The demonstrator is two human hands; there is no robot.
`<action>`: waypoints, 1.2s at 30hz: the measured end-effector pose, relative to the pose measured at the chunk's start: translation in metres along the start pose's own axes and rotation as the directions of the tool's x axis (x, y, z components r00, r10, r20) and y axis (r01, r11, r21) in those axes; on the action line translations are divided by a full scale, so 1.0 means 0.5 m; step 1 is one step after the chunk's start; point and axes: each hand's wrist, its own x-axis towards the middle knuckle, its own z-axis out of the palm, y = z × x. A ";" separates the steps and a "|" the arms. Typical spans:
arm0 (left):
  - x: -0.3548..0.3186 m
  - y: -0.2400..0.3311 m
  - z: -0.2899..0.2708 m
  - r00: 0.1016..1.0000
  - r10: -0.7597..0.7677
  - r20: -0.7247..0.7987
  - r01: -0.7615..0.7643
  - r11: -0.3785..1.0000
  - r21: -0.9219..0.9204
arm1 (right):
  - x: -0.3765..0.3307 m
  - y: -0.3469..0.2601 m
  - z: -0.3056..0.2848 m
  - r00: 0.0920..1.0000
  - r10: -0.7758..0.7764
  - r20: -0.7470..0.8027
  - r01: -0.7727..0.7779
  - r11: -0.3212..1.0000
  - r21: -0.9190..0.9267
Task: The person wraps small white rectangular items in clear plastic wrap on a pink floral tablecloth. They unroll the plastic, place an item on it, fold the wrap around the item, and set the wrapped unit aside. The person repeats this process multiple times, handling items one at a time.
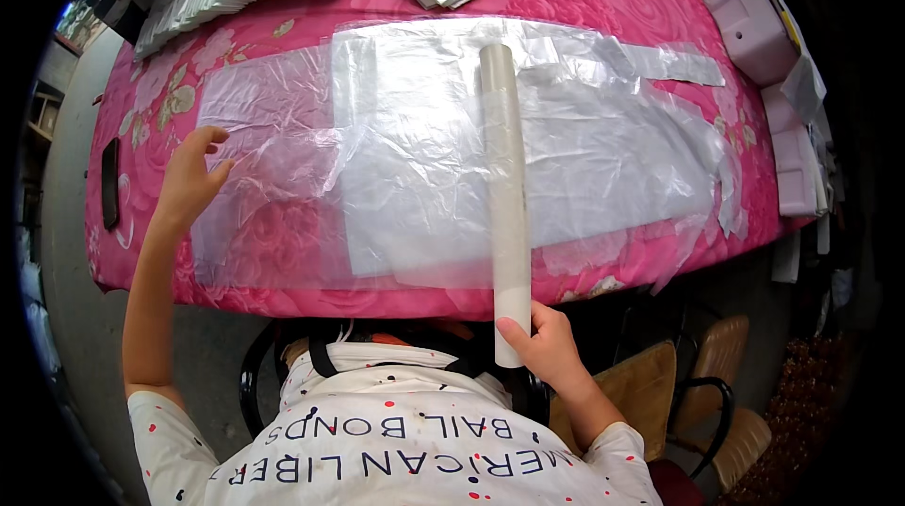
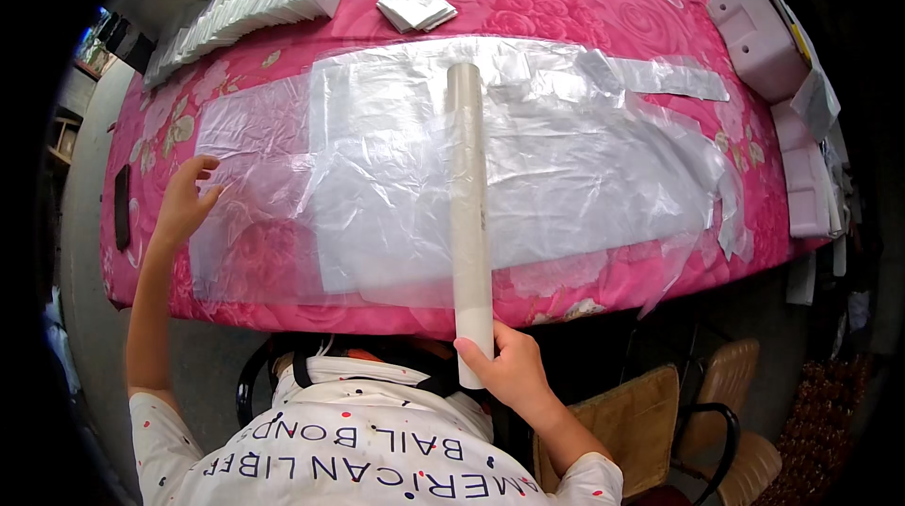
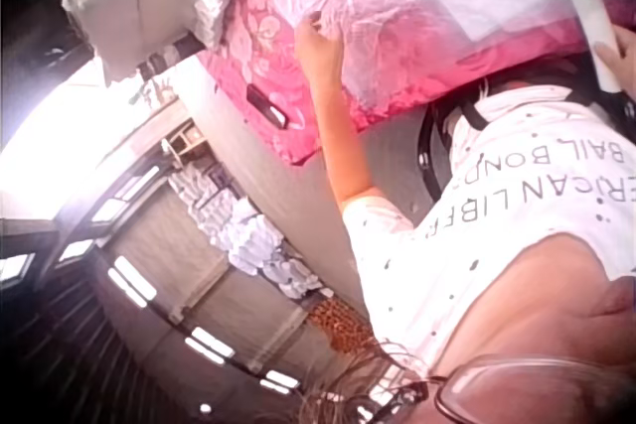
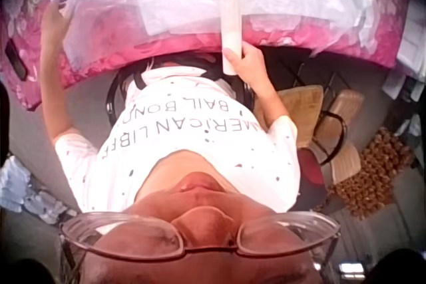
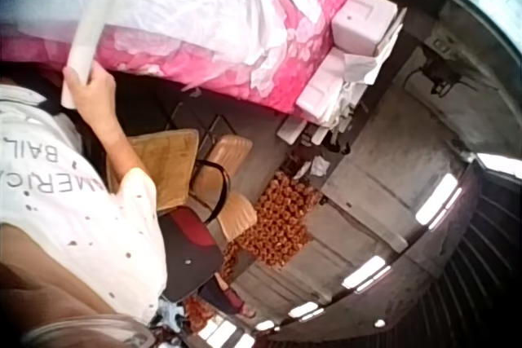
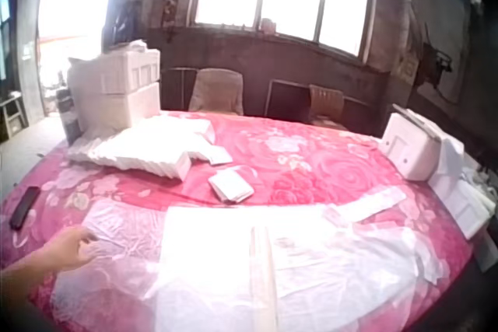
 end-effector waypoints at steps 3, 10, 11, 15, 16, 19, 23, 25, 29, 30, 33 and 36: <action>-0.027 0.159 0.073 0.892 0.398 -0.212 -0.405 0.914 0.013 | -0.009 -0.009 -0.013 1.000 0.006 -0.028 -0.009 0.993 -0.115; -0.062 0.366 0.307 0.766 0.636 -0.089 -0.640 0.744 -0.191 | -0.004 -0.028 -0.019 0.999 0.005 -0.037 -0.012 0.979 -0.201; -0.063 0.372 0.326 0.768 0.635 -0.082 -0.639 0.751 -0.169 | -0.002 -0.030 -0.020 0.999 0.010 -0.039 -0.018 0.975 -0.221; -0.056 0.385 0.353 0.771 0.636 -0.029 -0.636 0.766 -0.097 | 0.014 -0.050 -0.042 0.998 0.014 0.066 0.005 0.960 -0.278; -0.055 0.385 0.354 0.771 0.636 -0.017 -0.636 0.770 -0.057 | 0.023 -0.054 -0.052 0.994 0.044 0.097 -0.011 0.950 -0.312; -0.059 0.390 0.362 0.782 0.624 0.012 -0.624 0.781 0.027 | 0.060 -0.083 -0.096 0.982 0.134 0.134 -0.057 0.882 -0.468; -0.061 0.397 0.366 0.786 0.618 0.029 -0.618 0.783 0.069 | 0.141 -0.139 -0.114 0.992 -0.112 0.065 0.127 0.934 -0.335; -0.061 0.400 0.361 0.790 0.612 0.036 -0.613 0.788 0.064 | 0.189 -0.170 -0.108 0.955 -0.295 0.016 0.283 0.899 -0.335; -0.061 0.405 0.356 0.794 0.606 0.057 -0.608 0.786 0.116 | 0.312 -0.216 -0.103 0.972 -0.234 -0.007 0.213 0.896 -0.390; -0.057 0.404 0.359 0.789 0.613 0.044 -0.613 0.781 0.122 | 0.350 -0.218 -0.104 0.978 -0.207 -0.017 0.192 0.933 -0.303; -0.059 0.401 0.362 0.788 0.615 0.025 -0.612 0.781 0.126 | 0.425 -0.223 -0.109 0.982 -0.117 0.148 0.045 0.908 0.417; -0.058 0.405 0.359 0.785 0.619 0.040 -0.619 0.778 0.105 | 0.496 -0.212 -0.122 0.985 -0.148 0.085 0.019 0.592 0.806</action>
